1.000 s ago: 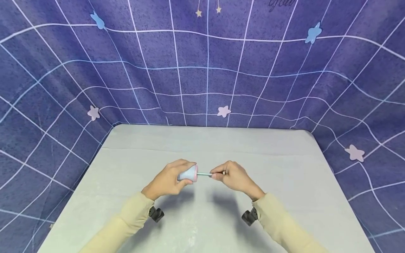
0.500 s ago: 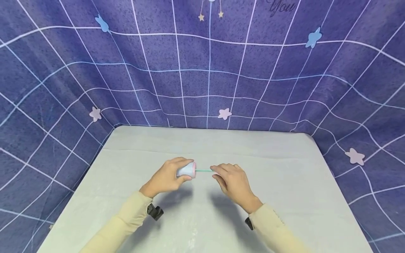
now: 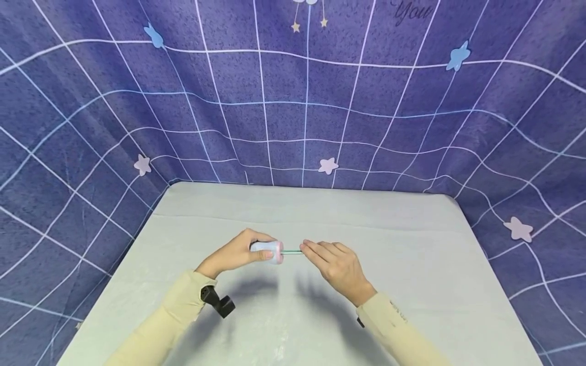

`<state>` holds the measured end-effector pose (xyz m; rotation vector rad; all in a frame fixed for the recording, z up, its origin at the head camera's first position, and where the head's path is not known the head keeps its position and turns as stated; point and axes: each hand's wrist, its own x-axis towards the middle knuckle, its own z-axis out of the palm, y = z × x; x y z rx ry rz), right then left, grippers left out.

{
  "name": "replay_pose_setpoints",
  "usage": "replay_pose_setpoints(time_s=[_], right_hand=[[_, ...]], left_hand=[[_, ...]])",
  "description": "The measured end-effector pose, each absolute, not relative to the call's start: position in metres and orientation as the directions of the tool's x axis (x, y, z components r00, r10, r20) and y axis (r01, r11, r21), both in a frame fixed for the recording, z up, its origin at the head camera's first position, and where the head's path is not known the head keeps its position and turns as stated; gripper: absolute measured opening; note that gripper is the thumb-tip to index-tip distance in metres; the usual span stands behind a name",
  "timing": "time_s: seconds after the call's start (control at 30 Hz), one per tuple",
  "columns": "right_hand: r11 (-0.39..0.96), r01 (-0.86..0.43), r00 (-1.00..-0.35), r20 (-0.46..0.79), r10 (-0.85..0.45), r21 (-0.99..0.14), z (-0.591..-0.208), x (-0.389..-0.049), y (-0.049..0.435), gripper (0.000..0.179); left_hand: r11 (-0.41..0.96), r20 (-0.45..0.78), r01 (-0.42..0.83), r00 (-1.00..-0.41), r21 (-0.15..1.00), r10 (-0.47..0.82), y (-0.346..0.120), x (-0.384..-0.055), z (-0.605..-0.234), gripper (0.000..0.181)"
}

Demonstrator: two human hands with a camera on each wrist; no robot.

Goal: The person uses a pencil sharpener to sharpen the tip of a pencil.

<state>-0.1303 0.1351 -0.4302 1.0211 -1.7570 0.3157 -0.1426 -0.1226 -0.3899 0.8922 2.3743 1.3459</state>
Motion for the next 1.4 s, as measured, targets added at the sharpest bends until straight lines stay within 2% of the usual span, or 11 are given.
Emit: replay_pose_setpoints(time_s=[0.17,0.3,0.37,0.47,0.6,0.73,0.83,0.97,1.13,1.27,1.4], right_hand=[[0.590,-0.774,-0.108,0.870,-0.481,0.229,-0.432,-0.127,0.137,0.023],[0.562,-0.812,-0.201,0.830,-0.521,0.157,-0.430,-0.123,0.141,0.027],[0.548,-0.834,-0.290,0.791,-0.539,0.067,-0.428,-0.120,0.142,0.023],[0.552,-0.818,-0.500,0.677,-0.539,-0.164,-0.422,-0.118,0.144,0.010],[0.585,-0.637,-0.771,0.400,-0.496,-0.502,-0.410,-0.117,0.146,0.014],[0.606,-0.458,-0.866,0.171,-0.470,-0.651,-0.405,-0.117,0.150,0.014],[0.618,-0.423,-0.880,0.138,-0.454,-0.663,-0.407,-0.116,0.152,0.013],[0.625,-0.519,-0.852,0.294,-0.434,-0.583,-0.415,-0.112,0.151,0.015],[0.593,-0.729,-0.647,0.629,-0.432,-0.342,-0.426,-0.115,0.149,0.016],[0.595,-0.793,-0.461,0.764,-0.451,-0.127,-0.431,-0.120,0.148,0.020],[0.601,-0.793,-0.436,0.779,-0.450,-0.097,-0.434,-0.121,0.146,0.027]], left_hand=[[0.330,0.025,0.319,-0.752,0.888,0.659,-0.120,-0.144,-0.394,0.027],[0.336,0.028,0.339,-0.740,0.879,0.672,-0.116,-0.143,-0.402,0.024],[0.357,0.032,0.354,-0.747,0.864,0.664,-0.114,-0.141,-0.404,0.023],[0.399,0.051,0.381,-0.774,0.834,0.631,-0.110,-0.138,-0.406,0.022],[0.449,0.117,0.444,-0.800,0.776,0.588,-0.105,-0.134,-0.411,0.024],[0.467,0.188,0.511,-0.794,0.721,0.578,-0.100,-0.129,-0.418,0.032],[0.478,0.221,0.548,-0.783,0.687,0.581,-0.098,-0.127,-0.421,0.038],[0.497,0.191,0.522,-0.798,0.693,0.572,-0.098,-0.127,-0.417,0.033],[0.475,0.125,0.446,-0.815,0.759,0.565,-0.105,-0.135,-0.408,0.025],[0.437,0.087,0.404,-0.806,0.804,0.585,-0.110,-0.140,-0.403,0.028],[0.427,0.061,0.375,-0.806,0.822,0.589,-0.111,-0.140,-0.402,0.027]])
